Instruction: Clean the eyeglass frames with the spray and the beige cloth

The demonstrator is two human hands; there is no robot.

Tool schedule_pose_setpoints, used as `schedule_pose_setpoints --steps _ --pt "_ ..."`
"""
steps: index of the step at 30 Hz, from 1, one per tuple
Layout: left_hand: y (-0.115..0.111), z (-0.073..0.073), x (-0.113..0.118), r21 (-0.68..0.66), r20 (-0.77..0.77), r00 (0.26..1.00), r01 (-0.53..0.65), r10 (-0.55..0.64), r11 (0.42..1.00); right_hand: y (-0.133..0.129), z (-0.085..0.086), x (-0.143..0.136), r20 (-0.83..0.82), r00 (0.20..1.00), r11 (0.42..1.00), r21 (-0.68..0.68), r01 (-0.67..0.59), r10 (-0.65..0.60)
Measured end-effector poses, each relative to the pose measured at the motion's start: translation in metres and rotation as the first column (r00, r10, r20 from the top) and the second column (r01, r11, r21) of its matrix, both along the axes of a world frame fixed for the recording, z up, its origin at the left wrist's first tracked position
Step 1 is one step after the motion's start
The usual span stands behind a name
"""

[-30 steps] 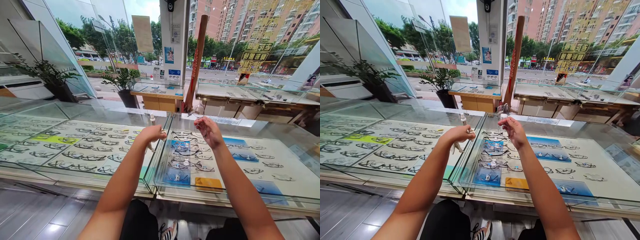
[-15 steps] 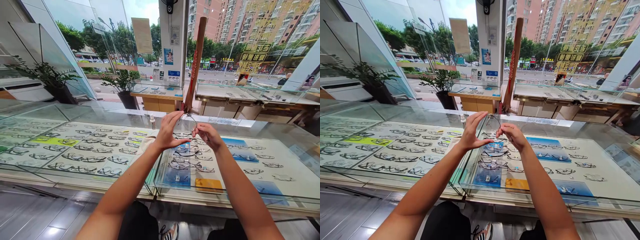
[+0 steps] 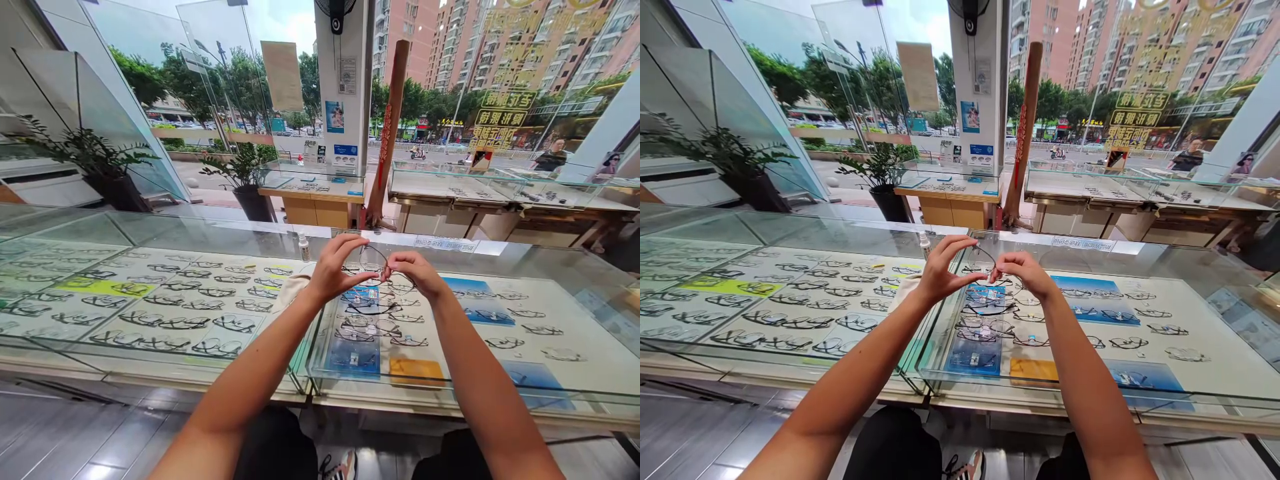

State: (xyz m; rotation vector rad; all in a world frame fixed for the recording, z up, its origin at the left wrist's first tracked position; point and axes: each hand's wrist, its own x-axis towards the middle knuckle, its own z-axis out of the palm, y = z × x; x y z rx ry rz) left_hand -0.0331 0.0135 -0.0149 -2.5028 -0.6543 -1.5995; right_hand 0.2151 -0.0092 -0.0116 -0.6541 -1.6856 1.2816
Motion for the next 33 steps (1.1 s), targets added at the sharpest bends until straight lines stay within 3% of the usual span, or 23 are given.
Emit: schedule_pose_setpoints --steps 2,5,7,9,12,15,18,20,22,25,29,33 --pt "0.000 0.000 0.000 0.021 0.035 0.999 0.001 -0.001 1.000 0.002 0.000 -0.002 -0.102 0.987 0.992 0.008 0.125 -0.123" --pt "0.002 0.001 -0.002 0.011 0.105 0.993 -0.052 0.051 0.999 0.007 0.000 0.000 -0.303 0.884 0.932 -0.040 0.361 -0.355" --pt "0.005 0.004 -0.003 0.005 0.157 0.983 -0.093 0.091 0.996 0.012 0.003 0.006 -0.385 0.815 0.894 -0.064 0.444 -0.432" --pt "0.008 0.014 -0.005 0.026 0.205 0.972 -0.119 0.112 0.992 0.017 0.011 0.013 -0.409 0.797 0.883 -0.049 0.467 -0.444" --pt "0.012 0.043 -0.004 0.102 0.263 0.961 -0.115 0.085 0.988 0.025 0.039 0.021 -0.371 0.832 0.894 0.011 0.448 -0.413" --pt "0.011 0.084 0.001 0.174 0.311 0.948 -0.128 0.068 0.976 0.024 0.079 0.024 -0.370 0.839 0.869 0.138 0.475 -0.399" --pt "0.005 0.119 0.010 0.179 0.343 0.936 -0.147 0.078 0.973 0.009 0.115 0.023 -0.415 0.778 0.713 0.340 0.613 -0.471" --pt "0.001 0.132 0.016 0.164 0.368 0.928 -0.132 0.064 0.978 -0.008 0.127 0.020 -0.402 0.738 0.608 0.418 0.675 -0.542" --pt "-0.003 0.134 0.021 0.138 0.391 0.919 -0.112 0.050 0.984 -0.023 0.130 0.016 -0.339 0.749 0.572 0.492 0.656 -0.569" --pt "-0.002 0.127 0.026 0.104 0.408 0.911 -0.109 0.058 0.989 -0.037 0.123 0.009 -0.246 0.761 0.562 0.547 0.621 -0.601" --pt "0.005 0.117 0.027 0.079 0.399 0.914 -0.110 0.070 0.991 -0.039 0.116 0.000 -0.141 0.737 0.575 0.534 0.619 -0.661" --pt "0.010 0.114 0.029 0.005 0.402 0.915 -0.032 0.028 0.999 -0.037 0.116 -0.002 -0.163 0.729 0.580 0.501 0.642 -0.665"
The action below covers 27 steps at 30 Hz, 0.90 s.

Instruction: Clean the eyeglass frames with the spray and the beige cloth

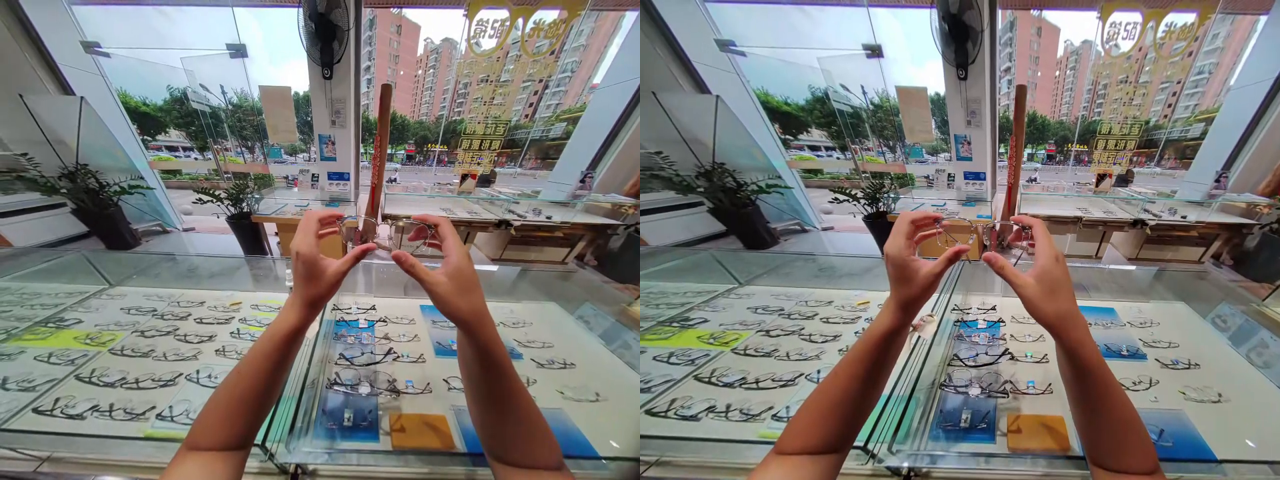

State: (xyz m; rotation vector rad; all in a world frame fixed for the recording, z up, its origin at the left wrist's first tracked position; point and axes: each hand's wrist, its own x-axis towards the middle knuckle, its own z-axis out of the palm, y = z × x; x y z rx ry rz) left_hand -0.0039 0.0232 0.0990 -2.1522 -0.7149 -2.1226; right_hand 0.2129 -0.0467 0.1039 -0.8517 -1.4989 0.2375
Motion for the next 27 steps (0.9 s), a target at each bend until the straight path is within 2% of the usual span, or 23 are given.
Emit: schedule_pose_setpoints --steps 9,15,21,27 --pt "-0.002 0.001 -0.002 -0.085 0.041 0.997 0.071 -0.068 0.994 0.002 -0.001 0.003 0.035 0.998 0.998 0.026 0.057 -0.058" --pt "-0.008 0.013 -0.017 -0.191 -0.103 0.985 0.120 -0.141 0.974 -0.002 0.001 0.009 0.082 0.991 0.993 -0.044 0.113 -0.109" --pt "-0.017 0.022 -0.029 -0.189 -0.194 0.977 0.055 -0.092 0.980 -0.007 0.006 0.012 0.160 0.965 0.974 -0.052 0.219 -0.208" --pt "-0.011 0.020 -0.028 -0.209 -0.187 0.978 0.052 -0.092 0.976 -0.008 0.008 0.012 0.155 0.962 0.971 -0.043 0.235 -0.226"
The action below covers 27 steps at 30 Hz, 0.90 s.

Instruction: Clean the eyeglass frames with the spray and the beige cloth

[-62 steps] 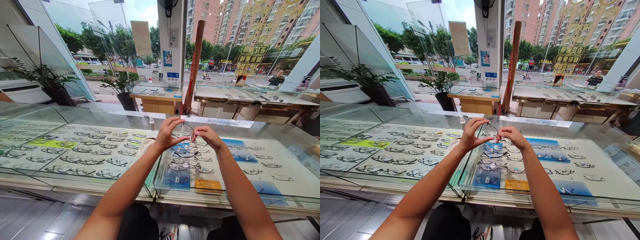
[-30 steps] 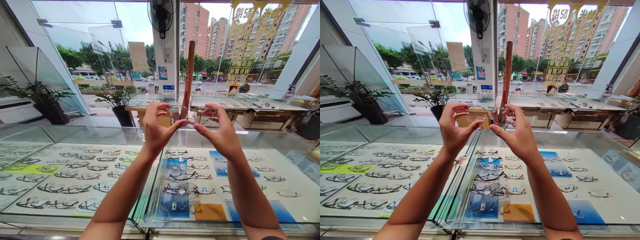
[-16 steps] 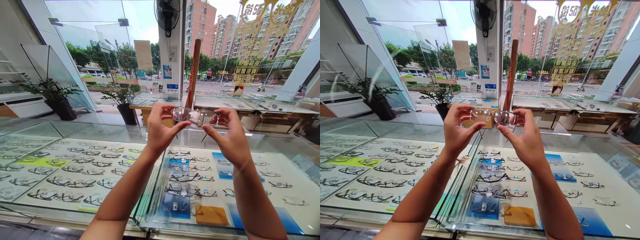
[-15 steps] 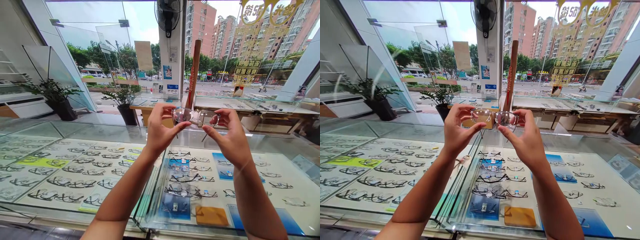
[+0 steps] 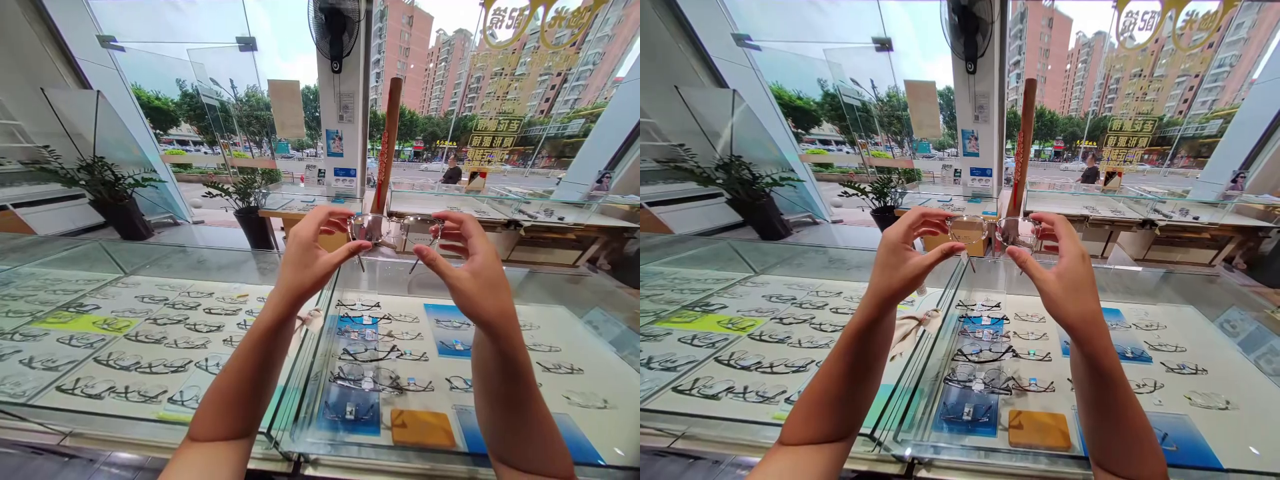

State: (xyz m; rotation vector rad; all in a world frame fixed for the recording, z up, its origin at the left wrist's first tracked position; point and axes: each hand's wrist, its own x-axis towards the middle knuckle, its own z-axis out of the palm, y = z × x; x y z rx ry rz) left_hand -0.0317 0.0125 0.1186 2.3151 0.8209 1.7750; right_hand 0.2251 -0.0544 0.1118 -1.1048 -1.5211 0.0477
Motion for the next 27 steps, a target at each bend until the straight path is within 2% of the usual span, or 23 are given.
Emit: schedule_pose_setpoints --steps 10,18,27 --pt "0.012 -0.003 0.000 -0.059 0.089 0.993 0.087 -0.082 0.994 0.001 -0.002 0.002 -0.039 0.999 0.999 0.035 -0.013 0.014" --pt "0.014 -0.005 0.002 -0.047 0.113 0.989 0.101 -0.095 0.994 -0.003 0.000 0.001 -0.022 1.000 0.998 0.057 0.017 -0.016" --pt "0.015 -0.009 0.002 0.064 0.137 0.990 0.023 -0.031 0.998 -0.001 0.000 0.002 0.026 0.999 0.997 0.064 0.039 -0.041"
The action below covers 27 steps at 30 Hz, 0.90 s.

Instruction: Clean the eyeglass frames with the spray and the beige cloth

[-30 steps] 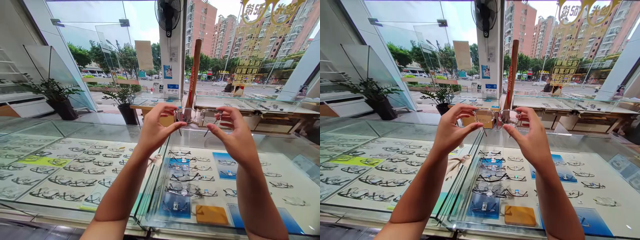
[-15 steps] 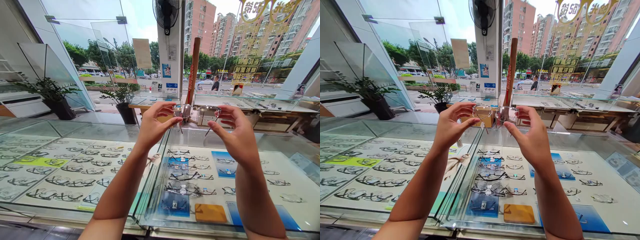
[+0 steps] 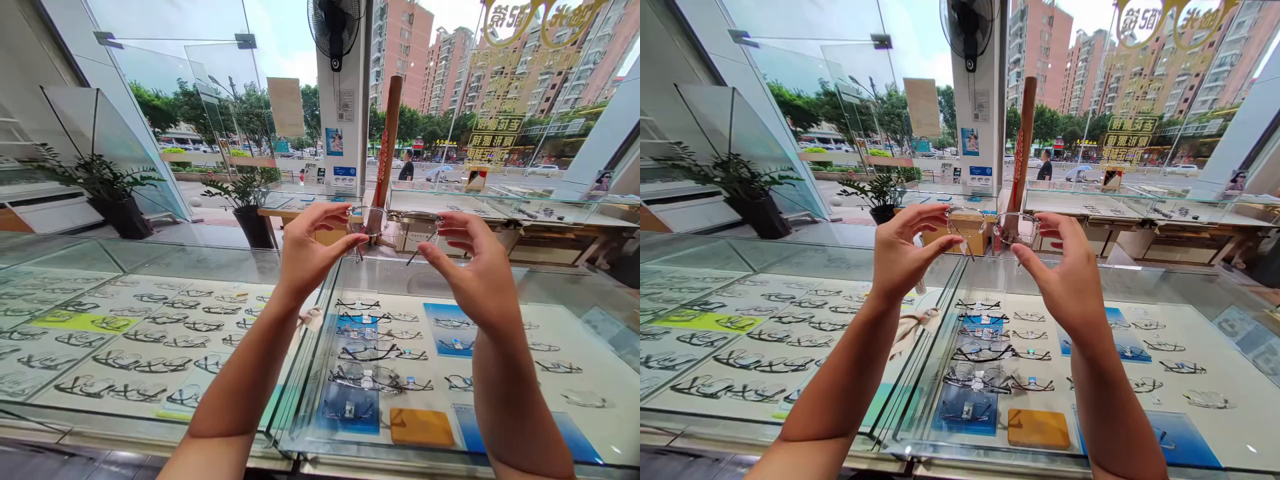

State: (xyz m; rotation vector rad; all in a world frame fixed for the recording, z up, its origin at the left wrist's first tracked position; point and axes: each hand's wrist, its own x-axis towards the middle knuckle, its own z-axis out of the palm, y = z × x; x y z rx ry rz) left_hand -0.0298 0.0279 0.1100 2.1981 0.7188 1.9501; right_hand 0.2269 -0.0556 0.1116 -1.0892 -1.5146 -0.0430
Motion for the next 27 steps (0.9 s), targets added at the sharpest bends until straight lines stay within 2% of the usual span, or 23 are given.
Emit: schedule_pose_setpoints --steps 15,22,27 --pt "-0.0098 0.0039 0.0013 0.004 -0.008 0.997 -0.073 0.073 0.997 0.0022 -0.0003 0.0027 0.057 0.998 1.000 0.002 0.013 -0.013" --pt "-0.0062 0.0031 0.0001 -0.019 -0.031 0.999 -0.044 0.044 0.999 -0.0002 0.0005 0.0013 0.045 0.999 1.000 -0.011 0.030 -0.029" --pt "-0.0030 0.0024 -0.0015 -0.024 -0.034 0.999 -0.024 0.023 0.999 -0.0005 0.0007 0.0016 0.061 0.998 0.999 0.033 0.027 -0.029"
